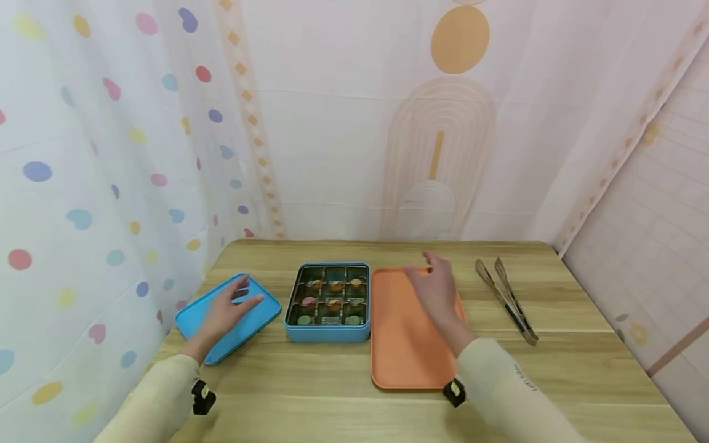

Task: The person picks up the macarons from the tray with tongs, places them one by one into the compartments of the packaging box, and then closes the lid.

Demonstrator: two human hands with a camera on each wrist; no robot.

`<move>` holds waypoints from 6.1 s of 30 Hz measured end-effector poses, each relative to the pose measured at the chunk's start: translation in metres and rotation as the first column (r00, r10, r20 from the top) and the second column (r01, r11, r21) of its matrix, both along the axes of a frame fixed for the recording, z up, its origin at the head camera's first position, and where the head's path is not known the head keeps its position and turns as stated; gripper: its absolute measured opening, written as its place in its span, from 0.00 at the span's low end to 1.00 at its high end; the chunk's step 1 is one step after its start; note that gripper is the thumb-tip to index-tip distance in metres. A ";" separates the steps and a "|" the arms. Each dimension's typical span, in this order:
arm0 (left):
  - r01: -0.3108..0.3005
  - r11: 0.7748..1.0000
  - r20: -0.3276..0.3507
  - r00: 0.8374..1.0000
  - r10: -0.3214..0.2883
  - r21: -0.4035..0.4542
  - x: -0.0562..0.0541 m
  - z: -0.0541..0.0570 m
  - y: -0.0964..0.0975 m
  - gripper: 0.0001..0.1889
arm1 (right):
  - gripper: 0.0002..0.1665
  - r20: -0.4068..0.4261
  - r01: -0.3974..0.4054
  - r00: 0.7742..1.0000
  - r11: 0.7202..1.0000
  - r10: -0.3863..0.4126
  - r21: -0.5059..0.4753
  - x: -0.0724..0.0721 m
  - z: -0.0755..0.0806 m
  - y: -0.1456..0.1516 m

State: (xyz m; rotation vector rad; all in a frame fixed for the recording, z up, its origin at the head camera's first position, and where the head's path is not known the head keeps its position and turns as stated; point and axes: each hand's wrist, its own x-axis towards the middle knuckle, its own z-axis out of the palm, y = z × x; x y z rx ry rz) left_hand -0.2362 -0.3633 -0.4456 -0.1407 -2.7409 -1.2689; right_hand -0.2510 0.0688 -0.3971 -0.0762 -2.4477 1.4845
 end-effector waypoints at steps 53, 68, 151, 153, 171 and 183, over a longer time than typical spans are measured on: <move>-0.175 0.979 0.259 0.945 0.198 -0.108 -0.017 -0.015 -0.123 0.50 | 0.29 0.230 -0.365 0.845 0.836 0.482 -0.410 0.099 -0.087 -0.234; -0.135 0.990 0.303 0.943 0.137 -0.027 0.003 -0.021 -0.122 0.47 | 0.31 0.271 -0.329 0.841 0.841 0.468 -0.430 0.096 -0.086 -0.245; 0.091 0.755 0.072 0.981 -0.180 0.649 0.003 0.036 -0.041 0.35 | 0.49 0.093 -0.595 0.698 0.647 0.710 -0.477 0.000 -0.010 -0.147; 0.094 0.744 0.063 0.982 -0.180 0.662 -0.003 0.038 -0.028 0.35 | 0.48 0.085 -0.592 0.697 0.637 0.712 -0.494 -0.006 -0.009 -0.133; 0.141 0.769 0.072 0.969 -0.236 0.623 -0.033 0.048 0.044 0.32 | 0.45 0.106 -0.549 0.747 0.698 0.657 -0.460 -0.044 0.008 -0.060; 0.202 0.809 0.084 0.952 -0.295 0.552 -0.046 0.061 0.047 0.33 | 0.43 0.066 -0.591 0.737 0.688 0.673 -0.422 -0.055 0.016 -0.042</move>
